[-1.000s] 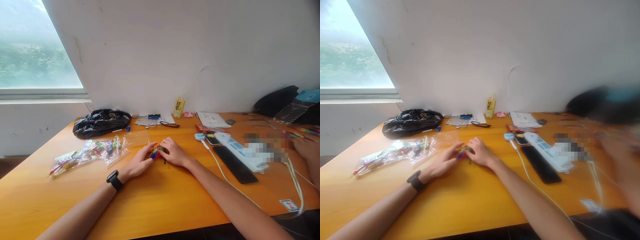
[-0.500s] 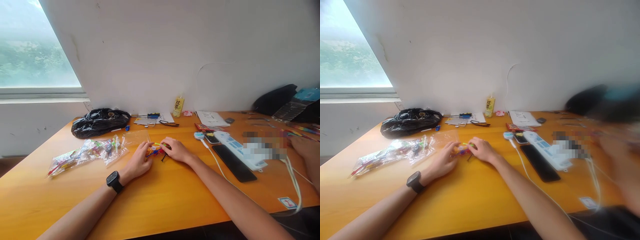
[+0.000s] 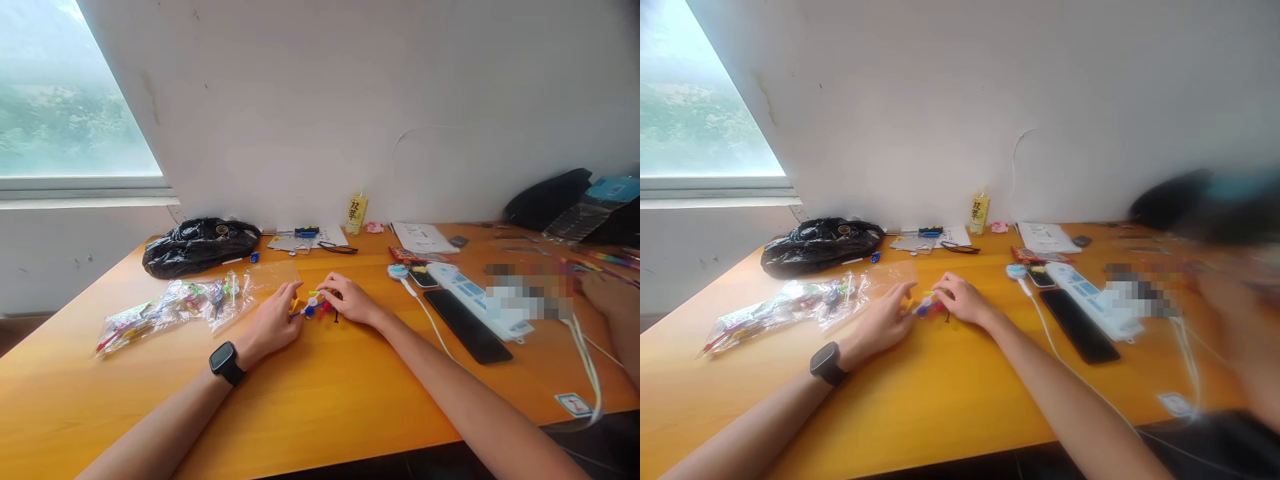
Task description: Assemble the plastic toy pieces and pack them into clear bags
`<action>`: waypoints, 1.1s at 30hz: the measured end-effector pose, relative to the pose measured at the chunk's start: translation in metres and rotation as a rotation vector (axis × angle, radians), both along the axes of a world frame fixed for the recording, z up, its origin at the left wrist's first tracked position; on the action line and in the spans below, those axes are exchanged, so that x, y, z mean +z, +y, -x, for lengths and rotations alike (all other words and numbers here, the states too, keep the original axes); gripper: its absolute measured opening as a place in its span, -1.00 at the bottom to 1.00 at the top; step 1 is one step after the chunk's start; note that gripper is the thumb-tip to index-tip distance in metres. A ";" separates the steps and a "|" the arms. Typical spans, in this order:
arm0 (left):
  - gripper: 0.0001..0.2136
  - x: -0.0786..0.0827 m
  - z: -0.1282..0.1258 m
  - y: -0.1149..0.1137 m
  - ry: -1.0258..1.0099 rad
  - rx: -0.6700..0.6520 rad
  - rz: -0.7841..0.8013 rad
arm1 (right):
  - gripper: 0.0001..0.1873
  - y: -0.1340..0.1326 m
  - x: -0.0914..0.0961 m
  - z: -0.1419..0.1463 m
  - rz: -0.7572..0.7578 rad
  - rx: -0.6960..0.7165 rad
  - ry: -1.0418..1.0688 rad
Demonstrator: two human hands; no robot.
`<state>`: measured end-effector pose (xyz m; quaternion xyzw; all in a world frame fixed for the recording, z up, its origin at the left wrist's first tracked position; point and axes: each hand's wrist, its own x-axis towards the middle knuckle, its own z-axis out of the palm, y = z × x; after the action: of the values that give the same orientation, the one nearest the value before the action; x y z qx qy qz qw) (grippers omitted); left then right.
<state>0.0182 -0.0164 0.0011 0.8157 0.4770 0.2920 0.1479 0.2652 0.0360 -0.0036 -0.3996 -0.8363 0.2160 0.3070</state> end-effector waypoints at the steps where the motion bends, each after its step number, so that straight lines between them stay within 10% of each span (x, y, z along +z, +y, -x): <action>1: -0.40 -0.002 0.000 0.001 -0.016 0.011 -0.006 | -0.79 0.001 0.000 0.000 -0.001 -0.012 0.001; 11: -0.60 -0.007 -0.009 0.001 -0.188 -0.160 -0.038 | -0.82 0.000 0.001 0.000 0.006 -0.006 0.019; 25: -0.72 -0.008 -0.003 0.008 -0.137 0.014 -0.032 | -0.89 0.005 0.006 -0.006 -0.186 -0.264 -0.119; 33: -0.68 -0.005 -0.003 0.008 -0.200 0.027 -0.214 | -0.69 -0.012 0.018 0.009 -0.311 -0.061 -0.045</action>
<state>0.0214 -0.0080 -0.0043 0.7870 0.4371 0.4230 0.1031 0.2558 0.0242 0.0143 -0.3769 -0.8539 0.0657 0.3529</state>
